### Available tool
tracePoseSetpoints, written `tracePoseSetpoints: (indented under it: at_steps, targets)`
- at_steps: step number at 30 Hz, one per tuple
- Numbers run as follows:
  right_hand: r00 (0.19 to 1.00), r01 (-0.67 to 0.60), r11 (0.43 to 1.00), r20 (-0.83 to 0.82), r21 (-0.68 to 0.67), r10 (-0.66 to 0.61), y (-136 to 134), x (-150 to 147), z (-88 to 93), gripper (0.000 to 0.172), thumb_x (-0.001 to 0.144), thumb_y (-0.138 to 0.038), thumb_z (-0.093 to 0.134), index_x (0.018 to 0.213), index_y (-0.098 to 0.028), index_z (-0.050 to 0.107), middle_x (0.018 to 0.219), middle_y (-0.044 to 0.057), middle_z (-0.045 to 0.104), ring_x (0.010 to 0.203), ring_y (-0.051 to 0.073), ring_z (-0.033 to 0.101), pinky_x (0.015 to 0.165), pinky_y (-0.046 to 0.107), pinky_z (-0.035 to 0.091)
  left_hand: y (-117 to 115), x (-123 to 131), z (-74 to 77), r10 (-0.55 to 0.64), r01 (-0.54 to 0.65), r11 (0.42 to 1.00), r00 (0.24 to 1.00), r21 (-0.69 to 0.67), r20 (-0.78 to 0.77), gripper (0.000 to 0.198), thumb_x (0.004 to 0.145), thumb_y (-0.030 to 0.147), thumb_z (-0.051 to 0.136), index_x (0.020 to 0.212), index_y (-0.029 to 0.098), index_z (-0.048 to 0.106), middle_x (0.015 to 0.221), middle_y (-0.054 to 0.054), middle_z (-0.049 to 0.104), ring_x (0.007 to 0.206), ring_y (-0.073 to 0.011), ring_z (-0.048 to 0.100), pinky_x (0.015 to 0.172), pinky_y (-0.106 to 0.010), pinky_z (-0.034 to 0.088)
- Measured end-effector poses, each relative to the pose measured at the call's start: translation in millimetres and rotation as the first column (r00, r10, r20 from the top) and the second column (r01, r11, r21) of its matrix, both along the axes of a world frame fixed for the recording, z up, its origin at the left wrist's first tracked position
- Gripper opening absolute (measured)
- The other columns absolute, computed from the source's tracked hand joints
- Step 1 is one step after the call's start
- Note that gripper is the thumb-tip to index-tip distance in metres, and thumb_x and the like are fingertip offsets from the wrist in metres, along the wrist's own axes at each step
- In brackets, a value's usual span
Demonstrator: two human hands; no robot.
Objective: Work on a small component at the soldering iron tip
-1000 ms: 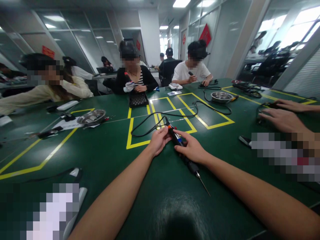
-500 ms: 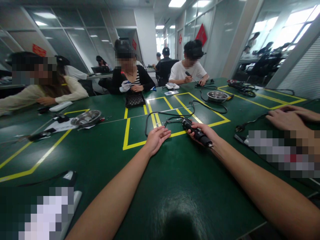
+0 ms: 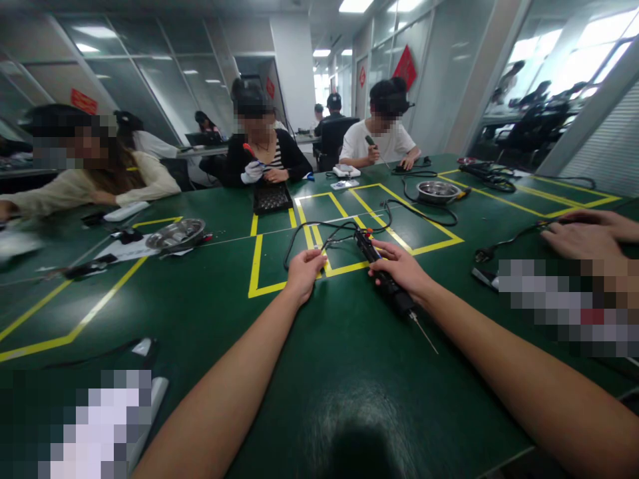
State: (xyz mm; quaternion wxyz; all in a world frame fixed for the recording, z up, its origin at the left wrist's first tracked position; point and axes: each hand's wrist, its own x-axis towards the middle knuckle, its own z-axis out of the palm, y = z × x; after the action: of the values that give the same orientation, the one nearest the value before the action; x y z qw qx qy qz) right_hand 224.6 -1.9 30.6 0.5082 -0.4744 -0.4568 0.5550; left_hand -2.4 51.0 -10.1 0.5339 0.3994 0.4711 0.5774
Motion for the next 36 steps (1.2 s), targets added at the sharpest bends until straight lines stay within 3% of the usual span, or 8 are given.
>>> tracePoseSetpoints:
  at_steps: [4,6,8,11,16,22,28,36]
  targets:
    - [0.924,-0.140,0.985,0.370,0.097,0.095,-11.4,-6.9,0.4,0.076,0.073,-0.012,0.070,0.145,-0.028,0.054,0.130,0.010,0.064,0.063,0.014,0.067,0.055,0.032,0.059,1.2,-9.1,-1.2,0.210,-0.159,0.968,0.936,0.193,-0.282,0.021,0.075,0.021,0.076,0.094,0.016,0.070,0.090,-0.005,0.069,0.082,-0.0164,0.063,0.084,-0.032,0.050]
    - [0.839,-0.234,0.942,0.540,0.243,0.069,-15.8,-9.6,-0.9,0.073,0.074,-0.012,0.068,0.145,-0.027,0.056,0.136,0.011,0.062,0.088,0.022,0.071,0.074,0.040,0.062,-3.7,-8.2,1.5,0.207,-0.113,0.949,0.927,0.294,-0.313,0.019,0.077,0.023,0.075,0.095,0.018,0.070,0.089,-0.005,0.068,0.081,-0.0170,0.061,0.082,-0.030,0.049]
    - [0.760,-0.315,0.868,0.650,0.383,-0.011,-19.2,-12.2,-3.0,0.069,0.075,-0.011,0.067,0.142,-0.025,0.059,0.142,0.012,0.057,0.118,0.029,0.063,0.097,0.048,0.055,-10.5,-4.9,6.5,0.155,-0.032,0.934,0.934,0.356,-0.322,0.015,0.080,0.024,0.073,0.094,0.019,0.071,0.086,-0.004,0.067,0.079,-0.0176,0.060,0.082,-0.030,0.047]
    - [0.663,-0.389,0.817,0.745,0.426,-0.073,-22.4,-15.0,-6.2,0.069,0.077,-0.012,0.066,0.146,-0.020,0.056,0.143,0.014,0.055,0.131,0.031,0.054,0.113,0.051,0.042,-21.9,1.3,16.5,0.134,0.034,0.903,0.925,0.428,-0.355,0.012,0.088,0.024,0.066,0.098,0.021,0.072,0.092,-0.006,0.066,0.084,-0.0187,0.060,0.086,-0.031,0.045]
    - [0.632,-0.407,0.812,0.771,0.418,-0.080,-24.2,-17.6,-9.5,0.073,0.080,-0.015,0.064,0.150,-0.022,0.050,0.146,0.013,0.051,0.132,0.030,0.052,0.116,0.050,0.039,-36.6,10.6,27.1,0.068,0.130,0.889,0.911,0.440,-0.407,0.028,0.087,0.033,0.070,0.114,0.022,0.072,0.108,-0.008,0.059,0.084,-0.0181,0.057,0.078,-0.030,0.046]
    - [0.604,-0.428,0.808,0.794,0.404,-0.077,-27.4,-22.2,-10.3,0.074,0.079,-0.017,0.063,0.152,-0.020,0.048,0.147,0.015,0.048,0.135,0.031,0.050,0.116,0.049,0.039,-36.1,13.4,21.7,0.026,0.201,0.882,0.882,0.426,-0.471,0.037,0.088,0.034,0.070,0.123,0.025,0.069,0.115,-0.008,0.054,0.085,-0.0174,0.058,0.076,-0.030,0.048]
    - [0.597,-0.435,0.800,0.798,0.414,-0.088,-29.3,-24.5,-13.5,0.077,0.077,-0.016,0.064,0.152,-0.024,0.048,0.149,0.014,0.044,0.135,0.031,0.049,0.115,0.049,0.039,-33.5,11.7,20.1,0.057,0.197,0.872,0.869,0.448,-0.492,0.023,0.090,0.033,0.067,0.109,0.022,0.071,0.113,-0.008,0.055,0.087,-0.0182,0.058,0.083,-0.031,0.049]
    - [0.613,-0.344,0.846,0.780,0.408,-0.127,-32.2,-29.5,-14.6,0.074,0.076,-0.018,0.064,0.149,-0.022,0.052,0.146,0.013,0.048,0.132,0.030,0.051,0.115,0.047,0.041,-33.5,12.2,15.3,0.064,0.148,0.886,0.900,0.440,-0.432,0.016,0.090,0.031,0.066,0.101,0.020,0.065,0.108,-0.008,0.057,0.090,-0.0195,0.057,0.088,-0.033,0.047]
